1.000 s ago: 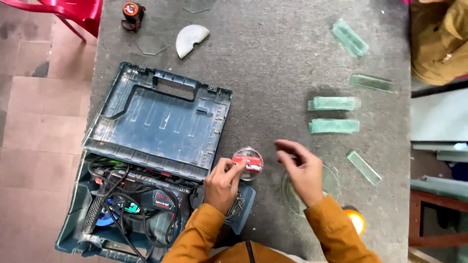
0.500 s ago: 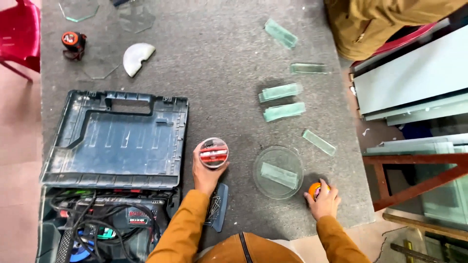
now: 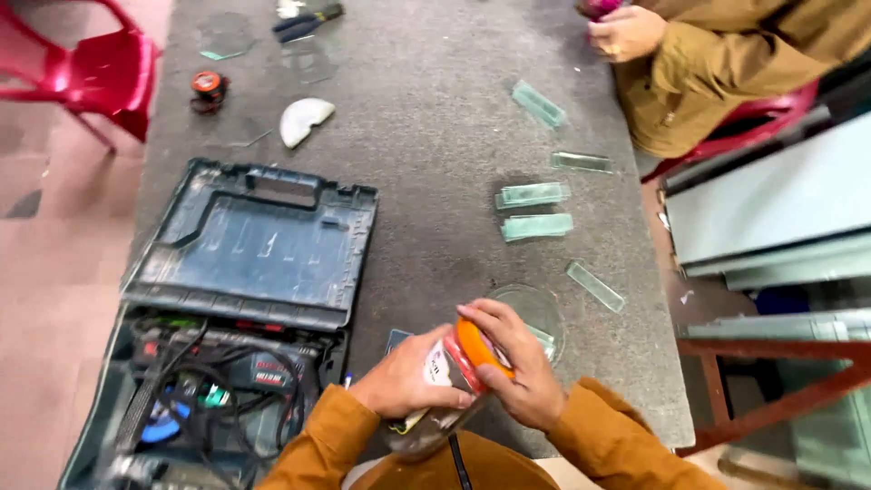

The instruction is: Sorting through screws and plastic fasteners while organizing a power tool case in a workshop environment.

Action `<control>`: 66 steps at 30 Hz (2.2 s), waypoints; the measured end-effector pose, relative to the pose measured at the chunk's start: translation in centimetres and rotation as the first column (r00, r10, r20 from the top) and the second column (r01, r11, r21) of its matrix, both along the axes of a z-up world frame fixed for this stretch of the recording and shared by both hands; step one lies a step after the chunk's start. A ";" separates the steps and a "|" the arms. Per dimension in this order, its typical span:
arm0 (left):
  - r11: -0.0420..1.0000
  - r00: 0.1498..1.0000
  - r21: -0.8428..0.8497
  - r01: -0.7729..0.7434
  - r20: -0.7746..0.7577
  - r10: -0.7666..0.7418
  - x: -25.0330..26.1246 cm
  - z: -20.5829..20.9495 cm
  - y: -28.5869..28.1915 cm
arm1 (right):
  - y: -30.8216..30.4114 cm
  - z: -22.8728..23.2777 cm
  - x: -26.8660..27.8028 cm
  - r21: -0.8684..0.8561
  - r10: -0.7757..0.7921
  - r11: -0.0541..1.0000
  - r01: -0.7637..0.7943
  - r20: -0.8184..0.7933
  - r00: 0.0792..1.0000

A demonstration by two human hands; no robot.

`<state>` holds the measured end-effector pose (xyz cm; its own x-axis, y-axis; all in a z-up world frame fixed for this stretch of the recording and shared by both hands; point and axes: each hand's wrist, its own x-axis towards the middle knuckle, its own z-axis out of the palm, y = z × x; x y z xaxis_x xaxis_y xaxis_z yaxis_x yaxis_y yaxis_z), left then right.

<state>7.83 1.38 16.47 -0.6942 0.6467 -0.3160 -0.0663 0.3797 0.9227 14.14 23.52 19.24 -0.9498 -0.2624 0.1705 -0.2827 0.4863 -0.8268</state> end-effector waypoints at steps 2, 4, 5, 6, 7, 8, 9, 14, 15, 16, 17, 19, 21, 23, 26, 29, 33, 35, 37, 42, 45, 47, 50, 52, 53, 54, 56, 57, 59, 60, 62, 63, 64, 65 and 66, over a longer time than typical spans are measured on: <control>0.943 0.961 0.234 0.236 0.085 -0.262 0.6 -0.1 -1.2 | 0.0 0.1 1.4 -0.044 0.082 0.996 -0.083 -0.022 0.996; 0.865 0.903 0.395 0.309 0.163 -0.397 1.2 -3.0 -1.6 | -1.0 2.1 2.6 -0.068 0.162 0.984 -0.166 -0.063 0.985; 0.749 0.809 0.547 0.373 0.203 -0.552 1.6 -4.5 -1.7 | -1.4 3.1 3.3 -0.092 0.216 0.970 -0.226 -0.111 0.970; 0.752 0.817 0.554 0.357 0.205 -0.539 2.6 -4.6 -1.8 | -1.5 3.3 4.3 -0.088 0.233 0.966 -0.242 -0.104 0.967; 0.735 0.753 0.592 0.330 0.305 -0.583 3.2 -4.6 -2.0 | -1.6 3.4 4.9 -0.069 0.236 0.967 -0.247 -0.132 0.963; 0.719 0.674 0.628 0.297 0.396 -0.624 3.7 -4.7 -2.1 | -1.6 3.7 5.5 -0.050 0.241 0.967 -0.251 -0.159 0.957; 0.720 0.681 0.629 0.293 0.391 -0.619 4.5 -2.2 -2.3 | -2.1 3.9 6.3 -0.046 0.250 0.964 -0.260 -0.162 0.955; 0.930 0.991 -0.342 0.134 0.038 -0.129 8.4 8.4 -2.2 | -3.4 2.0 8.6 -0.132 -0.265 0.932 0.336 0.382 0.885; 0.932 0.992 -0.339 0.129 0.039 -0.124 9.0 8.2 -2.7 | -3.5 1.6 8.8 -0.130 -0.261 0.935 0.331 0.382 0.886; 0.920 0.996 -0.380 0.092 0.022 -0.090 9.5 7.9 -3.2 | -3.6 1.2 8.9 -0.126 -0.309 0.917 0.379 0.378 0.873; 0.905 0.998 -0.422 0.057 0.003 -0.062 10.0 7.7 -3.7 | -3.7 0.8 9.2 -0.125 -0.358 0.895 0.429 0.374 0.855; 0.936 0.998 -0.351 -0.010 0.060 0.033 11.2 3.7 -5.7 | -3.8 0.6 9.3 -0.087 -0.404 0.873 0.480 0.422 0.811; 0.956 0.985 -0.285 -0.075 0.126 0.115 13.0 -0.4 -7.2 | -3.8 0.0 9.6 -0.046 -0.454 0.844 0.534 0.470 0.757; 0.916 0.886 0.132 -0.379 0.337 0.318 15.3 -4.8 -8.3 | -3.7 -1.1 9.7 -0.091 -0.463 0.813 0.575 0.498 0.733; 0.776 0.728 0.212 -0.594 0.552 0.406 17.5 -5.5 -6.0 | -4.0 -1.3 9.7 -0.095 -0.471 0.813 0.574 0.472 0.745; 0.729 0.682 0.160 -0.666 0.527 0.507 16.3 -4.5 -5.8 | -4.5 -1.3 10.1 -0.137 -0.473 0.819 0.557 0.388 0.791; 0.625 0.565 0.244 -0.741 0.729 0.386 14.5 -3.1 -5.7 | -4.4 0.5 10.6 -0.119 -0.423 0.894 0.432 0.088 0.902; 0.652 0.382 0.175 -0.738 0.905 0.190 13.2 -2.2 -5.8 | -4.4 1.3 10.4 -0.175 -0.380 0.913 0.368 -0.038 0.924; 0.733 0.333 0.153 -0.663 0.937 0.106 11.9 -2.0 -6.6 | -2.6 1.5 9.9 -0.071 -0.272 0.962 0.265 -0.144 0.951; 0.676 0.417 0.167 -0.718 0.881 0.225 11.5 1.2 -5.9 | -2.1 3.7 7.4 0.100 -0.070 0.991 0.084 -0.136 0.988; 0.610 0.706 0.418 -0.673 0.608 0.362 11.9 1.0 -4.9 | -3.9 4.7 6.4 0.032 -0.380 0.923 0.384 0.242 0.893; 0.605 0.755 0.539 -0.586 0.091 0.649 11.9 1.7 -4.2 | -4.5 4.0 5.3 -0.251 -0.389 0.844 0.474 0.324 0.863; 0.608 0.702 0.491 -0.624 0.011 0.712 11.4 1.9 -4.1 | -5.4 4.4 4.8 -0.188 -0.491 0.839 0.511 0.148 0.859; 0.579 0.706 0.475 -0.663 0.140 0.694 11.2 1.6 -4.5 | -5.5 4.3 5.0 -0.167 -0.493 0.844 0.509 0.130 0.860; 0.548 0.696 0.457 -0.701 0.272 0.664 11.0 1.4 -4.5 | -5.4 4.3 5.1 -0.139 -0.496 0.851 0.507 0.107 0.862; 0.550 0.699 0.460 -0.698 0.271 0.661 10.6 1.5 -4.5 | -5.2 4.3 5.1 -0.139 -0.499 0.849 0.509 0.104 0.860; 0.571 0.701 0.406 -0.714 0.417 0.579 10.1 1.9 -4.8 | -5.0 4.5 5.4 -0.159 -0.423 0.898 0.409 -0.058 0.904; 0.569 0.699 0.406 -0.715 0.415 0.583 9.7 1.8 -4.8 | -4.5 4.1 5.2 -0.161 -0.419 0.900 0.406 -0.059 0.906; 0.532 0.515 0.276 -0.801 0.771 0.375 8.9 1.9 -4.9 | -3.5 3.6 5.0 -0.090 -0.290 0.957 0.276 -0.299 0.909; 0.530 0.517 0.278 -0.801 0.769 0.377 8.6 2.6 -5.2 | -2.8 3.4 4.9 -0.092 -0.288 0.958 0.273 -0.301 0.909; 0.719 0.391 0.107 -0.686 0.888 0.241 7.8 4.1 -5.6 | -1.1 3.0 4.8 0.027 -0.091 0.992 0.123 -0.527 0.845; 0.718 0.394 0.111 -0.687 0.887 0.240 7.6 3.4 -5.7 | -0.3 3.2 4.8 0.028 -0.089 0.992 0.122 -0.531 0.843; 0.767 0.371 0.133 -0.628 0.917 0.144 7.5 2.7 -5.9 | 0.6 3.4 4.9 0.098 0.013 0.994 0.053 -0.571 0.821; 0.807 0.342 0.166 -0.567 0.939 0.047 7.2 1.9 -5.9 | 1.5 3.6 4.8 0.175 0.119 0.984 -0.015 -0.604 0.788; 0.803 0.349 0.174 -0.569 0.936 0.044 7.6 3.1 -5.6 | 2.1 4.0 4.7 0.180 0.126 0.983 -0.018 -0.609 0.783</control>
